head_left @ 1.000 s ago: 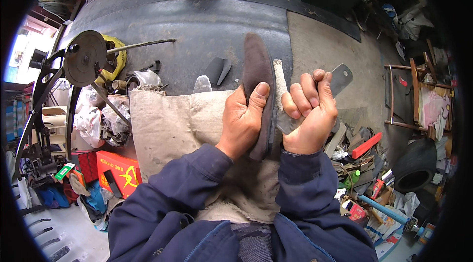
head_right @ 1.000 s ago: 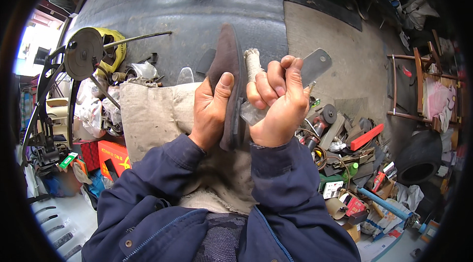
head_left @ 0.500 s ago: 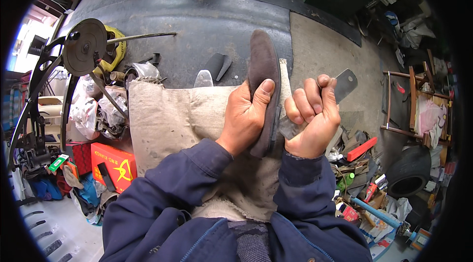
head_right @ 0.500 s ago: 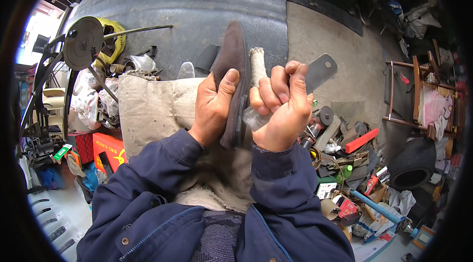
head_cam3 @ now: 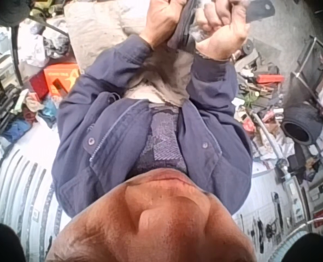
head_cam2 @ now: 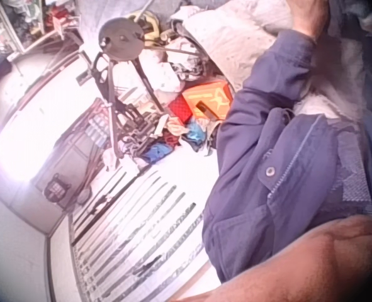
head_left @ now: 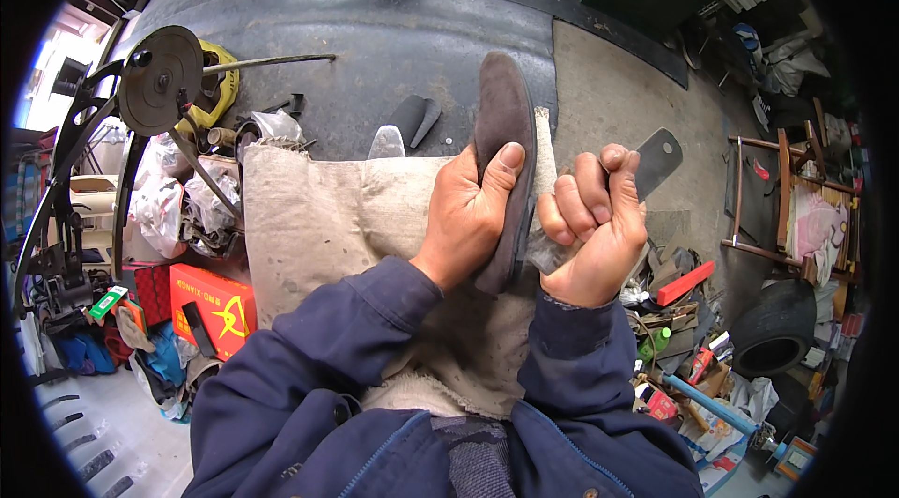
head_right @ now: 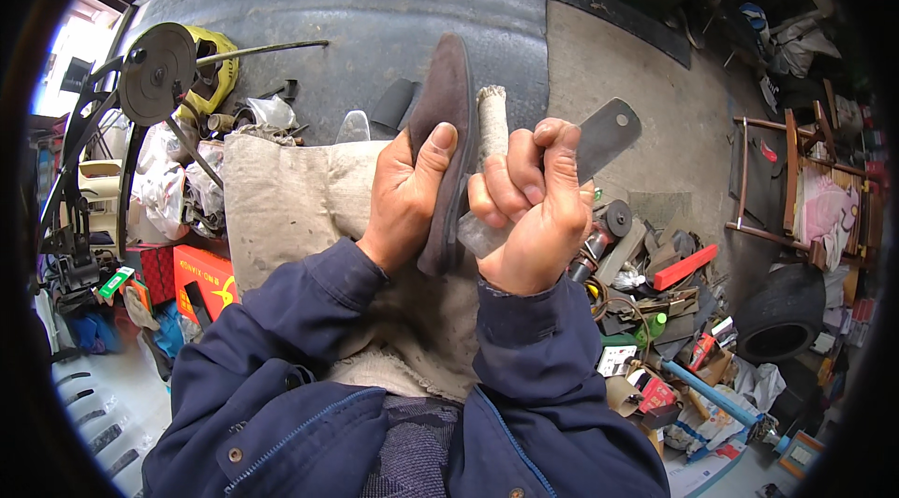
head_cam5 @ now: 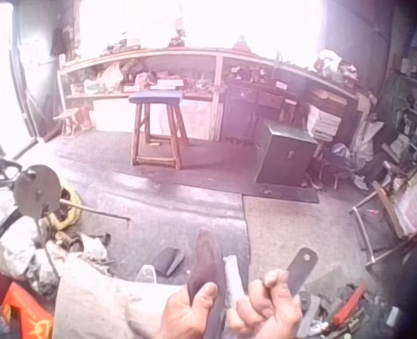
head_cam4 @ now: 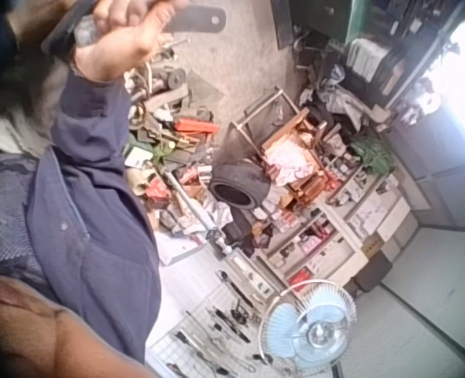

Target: The person scrapes the edge of a shoe sole with a metal file, then applies glue from a small bottle to the sole edge and presses the sole to the shoe upper. The person handles a single shoe throughout the clip.

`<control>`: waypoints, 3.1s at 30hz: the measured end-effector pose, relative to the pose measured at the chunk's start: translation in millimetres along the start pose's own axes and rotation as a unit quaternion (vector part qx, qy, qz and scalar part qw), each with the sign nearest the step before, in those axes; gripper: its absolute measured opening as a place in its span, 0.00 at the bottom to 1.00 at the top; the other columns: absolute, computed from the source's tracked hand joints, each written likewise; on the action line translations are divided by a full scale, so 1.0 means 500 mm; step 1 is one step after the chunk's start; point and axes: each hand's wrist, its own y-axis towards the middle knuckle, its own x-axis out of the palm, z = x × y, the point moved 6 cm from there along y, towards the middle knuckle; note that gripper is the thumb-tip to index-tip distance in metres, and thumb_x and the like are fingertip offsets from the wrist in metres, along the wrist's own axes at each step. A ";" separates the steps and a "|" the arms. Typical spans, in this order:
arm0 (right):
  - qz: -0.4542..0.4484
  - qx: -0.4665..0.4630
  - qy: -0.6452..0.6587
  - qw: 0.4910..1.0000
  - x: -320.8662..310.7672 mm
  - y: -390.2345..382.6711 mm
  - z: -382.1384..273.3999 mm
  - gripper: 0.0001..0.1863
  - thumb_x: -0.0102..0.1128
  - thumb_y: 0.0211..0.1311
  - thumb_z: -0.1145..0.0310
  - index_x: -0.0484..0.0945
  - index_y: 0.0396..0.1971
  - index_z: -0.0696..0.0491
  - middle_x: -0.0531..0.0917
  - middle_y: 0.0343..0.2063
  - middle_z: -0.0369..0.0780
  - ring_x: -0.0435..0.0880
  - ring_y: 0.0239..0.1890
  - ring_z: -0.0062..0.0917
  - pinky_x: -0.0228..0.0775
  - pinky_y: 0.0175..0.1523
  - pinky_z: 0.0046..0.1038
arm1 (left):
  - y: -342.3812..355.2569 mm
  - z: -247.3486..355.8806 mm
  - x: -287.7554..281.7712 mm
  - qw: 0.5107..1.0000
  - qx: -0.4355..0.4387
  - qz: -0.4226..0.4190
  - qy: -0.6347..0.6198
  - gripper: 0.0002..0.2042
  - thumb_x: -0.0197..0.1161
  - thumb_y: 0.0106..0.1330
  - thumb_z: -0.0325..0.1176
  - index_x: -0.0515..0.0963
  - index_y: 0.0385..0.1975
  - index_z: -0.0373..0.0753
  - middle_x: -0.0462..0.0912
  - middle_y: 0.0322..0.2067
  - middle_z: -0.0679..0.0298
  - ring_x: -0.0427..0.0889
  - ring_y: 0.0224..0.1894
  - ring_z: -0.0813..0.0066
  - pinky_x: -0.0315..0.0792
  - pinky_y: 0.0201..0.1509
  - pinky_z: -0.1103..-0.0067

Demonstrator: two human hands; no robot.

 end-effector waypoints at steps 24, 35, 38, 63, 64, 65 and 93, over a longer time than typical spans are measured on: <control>-0.105 0.045 -0.001 0.993 0.011 -0.010 0.007 0.13 0.43 0.81 0.56 0.71 0.40 0.49 0.57 0.18 0.26 0.49 0.14 0.10 0.47 0.18 0.18 | 0.002 -0.009 -0.002 1.000 -0.005 -0.001 0.002 0.13 0.55 0.78 0.37 0.78 0.39 0.33 0.77 0.27 0.72 0.69 0.32 0.86 0.69 0.35 0.81; -0.114 0.060 -0.010 0.992 0.015 -0.016 0.008 0.13 0.43 0.80 0.57 0.70 0.39 0.49 0.57 0.17 0.26 0.48 0.14 0.10 0.45 0.18 0.18 | 0.000 -0.003 -0.002 0.999 0.027 -0.009 0.018 0.13 0.56 0.78 0.38 0.78 0.39 0.33 0.78 0.27 0.71 0.70 0.32 0.85 0.70 0.36 0.80; -0.115 0.068 -0.016 0.991 0.021 -0.022 0.011 0.13 0.43 0.80 0.56 0.70 0.38 0.48 0.56 0.17 0.26 0.47 0.14 0.10 0.44 0.18 0.18 | 0.001 0.001 -0.001 0.999 0.043 0.006 0.033 0.13 0.56 0.78 0.38 0.78 0.39 0.33 0.78 0.27 0.71 0.69 0.32 0.85 0.70 0.36 0.80; -0.193 0.039 -0.500 0.843 0.037 -0.064 -0.052 0.15 0.66 0.65 0.73 0.79 0.48 0.63 0.70 0.18 0.27 0.66 0.20 0.10 0.57 0.27 0.17 | 0.017 -0.018 -0.023 0.996 -0.079 -0.030 -0.037 0.16 0.55 0.78 0.44 0.79 0.41 0.35 0.80 0.32 0.74 0.72 0.31 0.88 0.68 0.33 0.84; -0.219 0.028 -0.527 0.821 0.045 -0.067 -0.049 0.14 0.69 0.62 0.75 0.80 0.46 0.63 0.70 0.18 0.28 0.66 0.21 0.11 0.58 0.28 0.17 | 0.017 -0.018 -0.023 0.996 -0.075 -0.032 -0.035 0.16 0.55 0.78 0.44 0.79 0.41 0.34 0.80 0.32 0.73 0.72 0.31 0.88 0.68 0.34 0.84; -0.203 0.052 -0.544 0.813 0.040 -0.070 -0.046 0.11 0.71 0.59 0.76 0.80 0.40 0.61 0.73 0.19 0.29 0.69 0.23 0.12 0.61 0.31 0.18 | 0.017 -0.016 -0.023 0.996 -0.072 -0.034 -0.032 0.16 0.55 0.78 0.44 0.79 0.42 0.34 0.80 0.32 0.73 0.72 0.32 0.88 0.69 0.34 0.84; -0.033 0.028 -0.566 0.823 -0.011 -0.043 -0.061 0.06 0.64 0.64 0.74 0.79 0.26 0.57 0.74 0.19 0.27 0.69 0.22 0.10 0.59 0.28 0.19 | 0.020 -0.022 -0.024 0.998 -0.061 -0.016 0.004 0.19 0.58 0.76 0.45 0.80 0.35 0.32 0.79 0.27 0.74 0.70 0.29 0.87 0.68 0.33 0.82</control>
